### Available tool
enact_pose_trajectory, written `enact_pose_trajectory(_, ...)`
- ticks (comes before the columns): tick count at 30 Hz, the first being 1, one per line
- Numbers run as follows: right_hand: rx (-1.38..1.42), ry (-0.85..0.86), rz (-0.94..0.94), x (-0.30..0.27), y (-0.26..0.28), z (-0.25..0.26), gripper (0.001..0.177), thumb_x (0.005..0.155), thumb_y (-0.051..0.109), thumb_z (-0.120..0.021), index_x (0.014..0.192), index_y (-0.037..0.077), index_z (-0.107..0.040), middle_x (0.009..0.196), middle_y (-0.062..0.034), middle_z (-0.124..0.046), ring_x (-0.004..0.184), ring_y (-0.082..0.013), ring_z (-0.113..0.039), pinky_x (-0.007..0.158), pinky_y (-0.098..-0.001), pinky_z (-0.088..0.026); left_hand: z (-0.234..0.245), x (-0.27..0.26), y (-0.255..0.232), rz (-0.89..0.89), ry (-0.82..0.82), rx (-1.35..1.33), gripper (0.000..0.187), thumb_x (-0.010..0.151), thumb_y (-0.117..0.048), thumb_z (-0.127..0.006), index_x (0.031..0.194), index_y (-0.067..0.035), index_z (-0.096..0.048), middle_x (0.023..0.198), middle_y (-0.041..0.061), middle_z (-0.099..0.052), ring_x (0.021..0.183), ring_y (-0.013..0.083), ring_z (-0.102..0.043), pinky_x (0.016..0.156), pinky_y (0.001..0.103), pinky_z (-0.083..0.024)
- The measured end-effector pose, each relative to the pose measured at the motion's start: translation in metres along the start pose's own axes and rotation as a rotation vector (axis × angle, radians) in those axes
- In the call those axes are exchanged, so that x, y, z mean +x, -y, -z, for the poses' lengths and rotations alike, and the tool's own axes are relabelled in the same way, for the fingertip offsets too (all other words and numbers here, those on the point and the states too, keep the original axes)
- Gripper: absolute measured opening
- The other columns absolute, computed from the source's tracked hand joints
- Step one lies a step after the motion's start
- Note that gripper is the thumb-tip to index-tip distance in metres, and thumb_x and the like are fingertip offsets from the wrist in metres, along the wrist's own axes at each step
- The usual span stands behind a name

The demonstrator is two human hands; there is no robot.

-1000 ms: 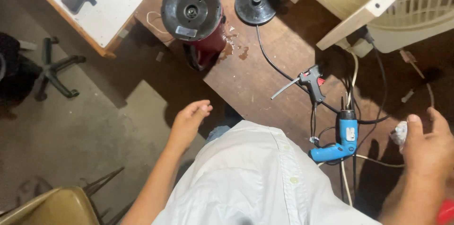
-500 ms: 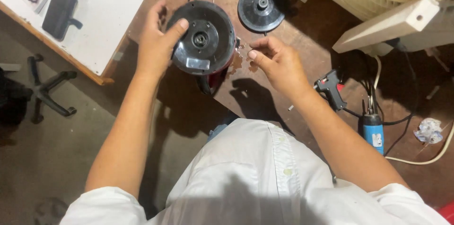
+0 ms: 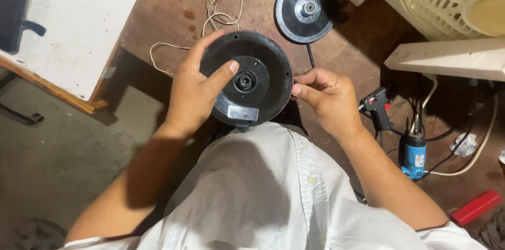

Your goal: The person uses a blue electric screwdriver to remove screws from the base of a red electric kettle. They then apply hot glue to a small black plastic part and attach it to the kettle base, pressing it into place.

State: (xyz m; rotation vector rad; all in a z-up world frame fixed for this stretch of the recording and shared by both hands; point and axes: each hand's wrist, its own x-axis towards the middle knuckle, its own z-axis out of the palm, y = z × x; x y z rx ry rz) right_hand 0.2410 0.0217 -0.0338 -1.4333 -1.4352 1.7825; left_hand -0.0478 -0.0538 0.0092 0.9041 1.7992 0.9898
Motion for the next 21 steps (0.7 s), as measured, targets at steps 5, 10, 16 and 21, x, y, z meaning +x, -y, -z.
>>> enact_pose_trajectory(5,0.0,-0.019,0.021,0.001,-0.011,0.009,0.019,0.101,0.006,-0.098,0.116,-0.002,-0.088,0.088,-0.0157,-0.087,0.082,-0.0144,-0.083,0.084,-0.0311,-0.07,-0.008,-0.001,-0.002,-0.061,-0.009,-0.016,0.062,0.109,-0.031,-0.089,0.167,-0.02,-0.07,0.15,0.025,-0.08,0.143,0.0392,-0.077,0.119,0.048,-0.062)
enact_pose_trajectory(10,-0.129,0.038,-0.023,-0.003,-0.001,0.028,0.03,0.103,0.01,-0.095,0.129,0.001,-0.084,0.104,-0.0124,-0.087,0.098,-0.0145,-0.081,0.093,-0.0343,-0.068,-0.016,-0.004,-0.005,-0.042,0.061,-0.144,0.073,0.113,-0.031,-0.079,0.175,-0.006,-0.05,0.173,0.033,-0.063,0.165,0.0515,-0.056,0.137,0.061,-0.044)
enact_pose_trajectory(16,-0.039,0.107,0.084,0.007,0.041,0.014,0.062,0.116,0.02,-0.072,0.172,-0.003,-0.059,0.151,-0.0229,-0.071,0.142,-0.0296,-0.069,0.121,-0.0516,-0.06,-0.011,-0.024,0.03,-0.138,0.24,-0.461,0.085,0.113,-0.02,-0.076,0.188,-0.01,-0.036,0.196,0.025,-0.032,0.185,0.0382,-0.02,0.152,0.054,-0.014)
enact_pose_trajectory(21,-0.125,0.123,0.092,0.01,0.052,-0.003,0.059,0.122,0.023,-0.064,0.177,0.003,-0.056,0.164,-0.0199,-0.069,0.148,-0.0256,-0.064,0.127,-0.049,-0.055,-0.019,-0.024,0.044,-0.167,0.195,-0.329,0.072,0.122,-0.029,-0.064,0.187,-0.012,-0.041,0.194,0.024,-0.037,0.182,0.0401,-0.029,0.151,0.055,-0.021)
